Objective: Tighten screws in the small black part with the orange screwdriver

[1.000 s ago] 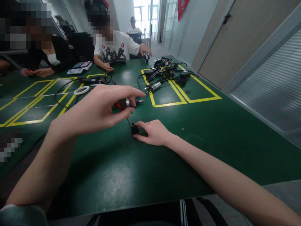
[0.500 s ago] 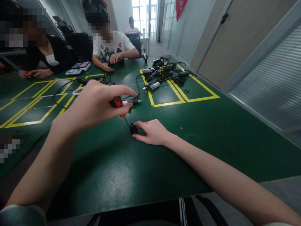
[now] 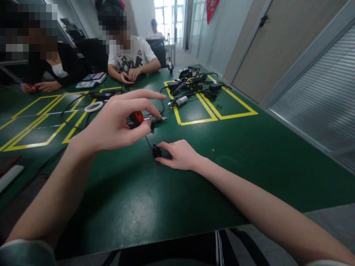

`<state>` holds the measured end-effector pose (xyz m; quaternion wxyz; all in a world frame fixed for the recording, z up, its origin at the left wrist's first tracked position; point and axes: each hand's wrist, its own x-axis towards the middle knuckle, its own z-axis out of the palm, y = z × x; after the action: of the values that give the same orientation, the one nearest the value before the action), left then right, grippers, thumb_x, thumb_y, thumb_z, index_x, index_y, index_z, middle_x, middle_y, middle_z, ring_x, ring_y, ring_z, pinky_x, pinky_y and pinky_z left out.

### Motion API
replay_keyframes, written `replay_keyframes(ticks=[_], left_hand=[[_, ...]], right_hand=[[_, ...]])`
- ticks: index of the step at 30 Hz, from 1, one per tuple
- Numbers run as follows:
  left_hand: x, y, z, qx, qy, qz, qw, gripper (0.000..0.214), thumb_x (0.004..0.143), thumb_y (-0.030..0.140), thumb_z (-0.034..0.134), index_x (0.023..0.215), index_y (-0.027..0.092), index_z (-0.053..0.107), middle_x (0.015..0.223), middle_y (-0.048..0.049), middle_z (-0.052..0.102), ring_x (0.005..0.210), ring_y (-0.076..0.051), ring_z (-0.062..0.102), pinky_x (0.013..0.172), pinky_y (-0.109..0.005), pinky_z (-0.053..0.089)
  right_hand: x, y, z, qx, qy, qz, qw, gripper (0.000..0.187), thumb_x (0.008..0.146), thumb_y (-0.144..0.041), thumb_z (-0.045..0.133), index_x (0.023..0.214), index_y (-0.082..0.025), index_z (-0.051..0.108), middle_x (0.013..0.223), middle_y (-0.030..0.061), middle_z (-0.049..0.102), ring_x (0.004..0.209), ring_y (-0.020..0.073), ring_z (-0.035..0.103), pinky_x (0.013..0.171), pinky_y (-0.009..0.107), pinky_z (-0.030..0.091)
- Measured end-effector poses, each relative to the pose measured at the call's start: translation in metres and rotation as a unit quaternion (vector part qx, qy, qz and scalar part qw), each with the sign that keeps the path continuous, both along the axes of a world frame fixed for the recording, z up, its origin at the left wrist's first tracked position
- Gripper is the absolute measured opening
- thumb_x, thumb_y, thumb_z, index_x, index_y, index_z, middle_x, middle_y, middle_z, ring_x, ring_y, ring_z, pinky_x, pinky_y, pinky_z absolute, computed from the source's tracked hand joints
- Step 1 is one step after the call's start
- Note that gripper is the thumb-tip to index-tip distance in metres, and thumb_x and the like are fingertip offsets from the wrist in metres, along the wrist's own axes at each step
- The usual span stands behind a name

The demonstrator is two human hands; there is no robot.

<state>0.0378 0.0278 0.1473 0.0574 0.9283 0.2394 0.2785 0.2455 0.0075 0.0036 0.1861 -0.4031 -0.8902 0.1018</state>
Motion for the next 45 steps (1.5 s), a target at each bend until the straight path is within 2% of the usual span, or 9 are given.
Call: replay_keyframes(ticks=[2,6,8,16,20,25,32,38,45], left_hand=[[-0.0011,-0.0018,0.0027,-0.01,0.002,-0.013,1.0,0.025,0.088,0.014,0.053,0.098,0.019,0.075,0.136,-0.0098,0.071,0.092,-0.018,0.072,0.074,-0.03,0.056],[-0.0037,-0.0019,0.0052,-0.001,0.027,-0.007,1.0,0.035,0.092,0.012,0.049,0.11,0.021,0.077,0.118,-0.0082,0.076,0.103,-0.021,0.073,0.083,-0.033,0.057],[-0.0048,-0.0013,0.005,0.016,0.03,0.002,0.999,0.037,0.094,0.012,0.05,0.117,0.021,0.077,0.117,-0.0085,0.077,0.105,-0.022,0.073,0.087,-0.034,0.057],[-0.0043,-0.0006,0.0024,0.043,0.038,0.031,0.998,0.04,0.096,0.021,0.059,0.133,0.03,0.072,0.113,-0.0046,0.08,0.098,-0.021,0.074,0.084,-0.032,0.056],[-0.0033,-0.0025,0.0035,0.036,0.052,0.019,0.998,0.041,0.091,0.018,0.058,0.129,0.025,0.073,0.112,-0.0065,0.077,0.086,-0.019,0.071,0.077,-0.031,0.054],[-0.0053,-0.003,0.0053,0.04,0.055,-0.01,0.998,0.042,0.082,0.01,0.056,0.118,0.023,0.073,0.109,-0.007,0.072,0.087,-0.02,0.067,0.071,-0.03,0.05],[-0.0036,-0.0007,0.0028,0.04,0.047,-0.025,0.998,0.032,0.091,0.011,0.054,0.115,0.021,0.073,0.102,-0.0054,0.073,0.085,-0.018,0.068,0.074,-0.028,0.049],[-0.0041,-0.0013,0.0035,0.05,0.039,0.016,0.998,0.032,0.094,0.017,0.058,0.122,0.023,0.072,0.083,0.0,0.074,0.072,-0.015,0.067,0.073,-0.027,0.047],[-0.0072,-0.0002,0.0054,0.059,0.065,0.03,0.996,0.019,0.093,0.024,0.063,0.108,0.026,0.074,0.075,0.0009,0.072,0.073,-0.017,0.068,0.07,-0.028,0.044]], right_hand=[[0.0,0.0,0.0002,0.003,0.002,0.0,1.0,0.037,0.102,-0.049,0.063,0.12,-0.018,0.07,0.071,0.0023,0.073,0.062,0.0204,0.066,0.06,0.028,0.032],[0.0001,0.0005,-0.0013,0.015,0.001,-0.001,1.0,0.037,0.102,-0.049,0.063,0.12,-0.017,0.07,0.068,0.0011,0.071,0.061,0.0191,0.065,0.06,0.028,0.031],[0.0002,0.0008,-0.0023,0.018,0.001,0.002,1.0,0.037,0.102,-0.049,0.063,0.12,-0.017,0.07,0.067,0.0008,0.07,0.061,0.0188,0.065,0.06,0.028,0.031],[-0.0001,0.0002,-0.0014,0.019,-0.004,-0.003,1.0,0.038,0.103,-0.049,0.063,0.12,-0.016,0.07,0.067,0.0013,0.07,0.062,0.0198,0.066,0.06,0.028,0.032],[-0.0001,0.0001,-0.0006,0.013,-0.004,0.001,1.0,0.037,0.103,-0.049,0.061,0.121,-0.017,0.069,0.069,0.002,0.071,0.063,0.0202,0.067,0.061,0.028,0.033],[-0.0002,0.001,-0.0003,-0.001,-0.009,0.001,1.0,0.039,0.103,-0.048,0.063,0.122,-0.016,0.069,0.068,0.0008,0.07,0.061,0.0197,0.064,0.06,0.028,0.03],[0.0005,0.0009,-0.0005,0.004,-0.011,-0.002,1.0,0.041,0.103,-0.05,0.062,0.123,-0.016,0.07,0.069,0.0017,0.071,0.062,0.0201,0.066,0.061,0.028,0.032],[0.0001,0.0018,-0.0017,0.003,-0.007,0.002,1.0,0.04,0.103,-0.05,0.062,0.122,-0.015,0.07,0.065,0.0,0.067,0.06,0.0189,0.063,0.06,0.027,0.03],[0.0003,0.0023,-0.0014,-0.003,-0.007,0.0,1.0,0.041,0.103,-0.051,0.062,0.123,-0.015,0.069,0.066,0.0,0.067,0.06,0.0186,0.062,0.061,0.027,0.031]])
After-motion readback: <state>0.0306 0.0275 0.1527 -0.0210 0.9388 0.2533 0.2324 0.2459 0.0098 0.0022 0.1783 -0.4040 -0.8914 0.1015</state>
